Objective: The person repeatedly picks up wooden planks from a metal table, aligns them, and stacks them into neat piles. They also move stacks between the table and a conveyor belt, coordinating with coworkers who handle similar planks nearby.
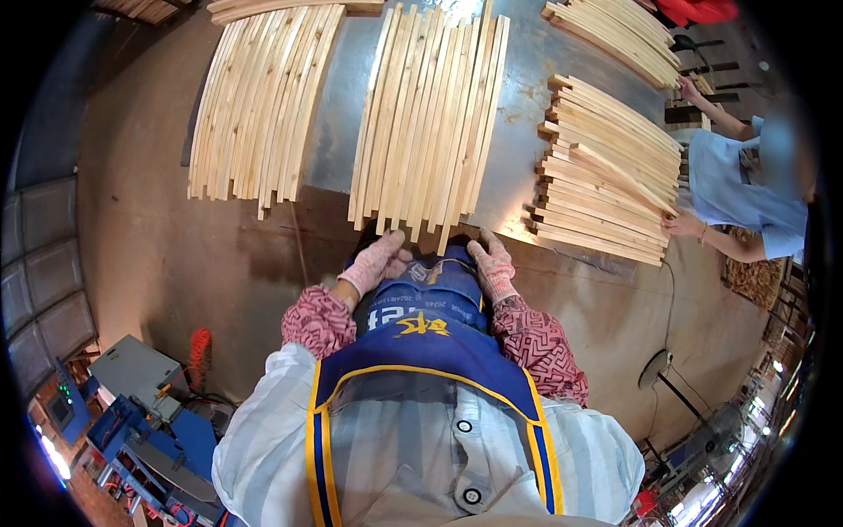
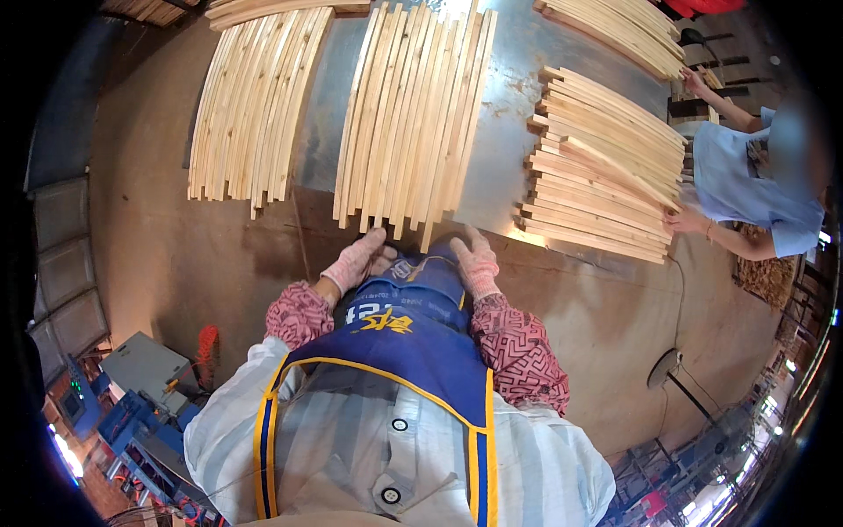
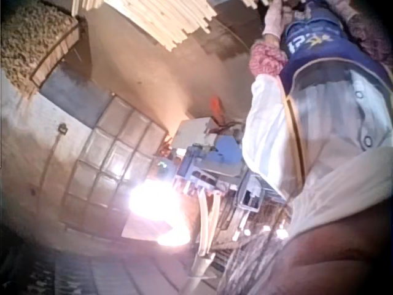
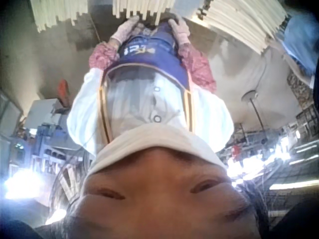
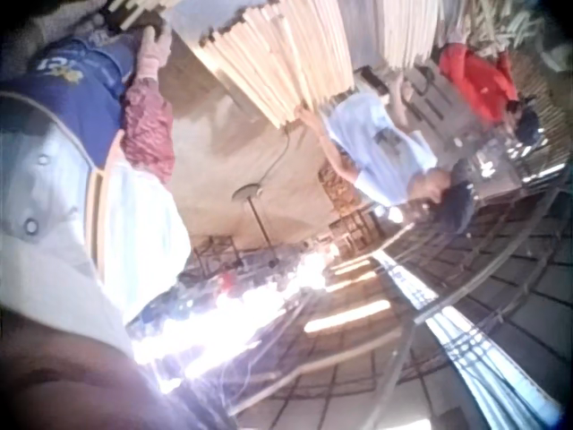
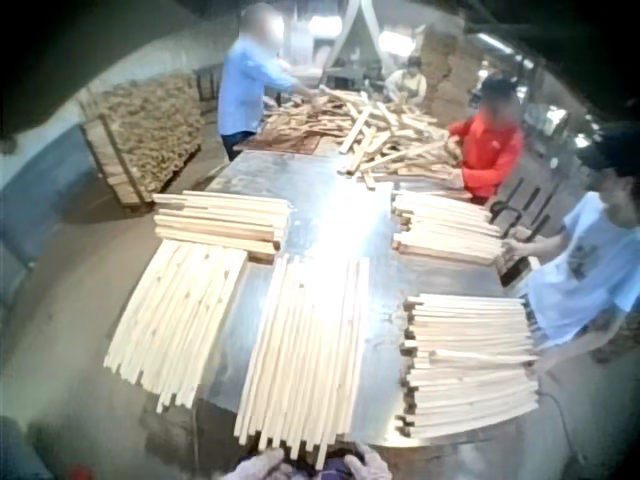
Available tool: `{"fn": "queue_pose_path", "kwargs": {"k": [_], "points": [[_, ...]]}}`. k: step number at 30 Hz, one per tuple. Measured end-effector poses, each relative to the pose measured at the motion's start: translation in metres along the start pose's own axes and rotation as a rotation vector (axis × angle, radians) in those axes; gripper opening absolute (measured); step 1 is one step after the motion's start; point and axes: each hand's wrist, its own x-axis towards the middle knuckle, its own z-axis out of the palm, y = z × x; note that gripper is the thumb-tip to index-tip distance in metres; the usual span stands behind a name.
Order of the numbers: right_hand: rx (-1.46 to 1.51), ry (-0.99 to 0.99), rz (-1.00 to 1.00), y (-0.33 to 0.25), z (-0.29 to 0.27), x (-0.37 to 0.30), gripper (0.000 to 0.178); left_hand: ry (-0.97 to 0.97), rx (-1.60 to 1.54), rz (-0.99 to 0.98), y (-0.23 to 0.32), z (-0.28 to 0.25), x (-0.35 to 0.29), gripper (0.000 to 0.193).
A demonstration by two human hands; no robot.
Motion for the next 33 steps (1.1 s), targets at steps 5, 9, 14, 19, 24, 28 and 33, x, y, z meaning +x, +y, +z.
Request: {"fn": "queue_pose_path", "kwargs": {"k": [5,9,14,19,24,28,33], "points": [[0.077,0.030,0.040,0.021,-0.010,0.012,0.060,-0.053,-0.174,0.065,0.002,0.012,-0.004,0.041],[0.180,0.080,0.052,0.024,-0.012,0.016,0.059,-0.255,-0.230,0.136,0.014,0.009,-0.030,0.045],[0.078,0.052,0.080,0.005,-0.006,0.013,0.060,-0.233,-0.294,0.276,0.113,0.052,-0.014,0.063],[0.109,0.050,0.021,-0.023,0.001,0.015,0.059,0.519,1.026,0.511,0.154,0.085,0.013,0.049],[0.177,0.112,0.012,-0.033,-0.005,0.010,0.054,0.807,1.392,0.575,0.146,-0.031,-0.024,0.033],[0.254,0.126,0.097,-0.028,-0.004,0.009,0.046,1.247,1.422,0.386,0.166,-0.140,-0.074,0.043],[0.137,0.110,0.083,-0.020,0.008,0.019,0.047,1.489,1.588,0.289,0.173,-0.167,-0.092,0.051]]}}
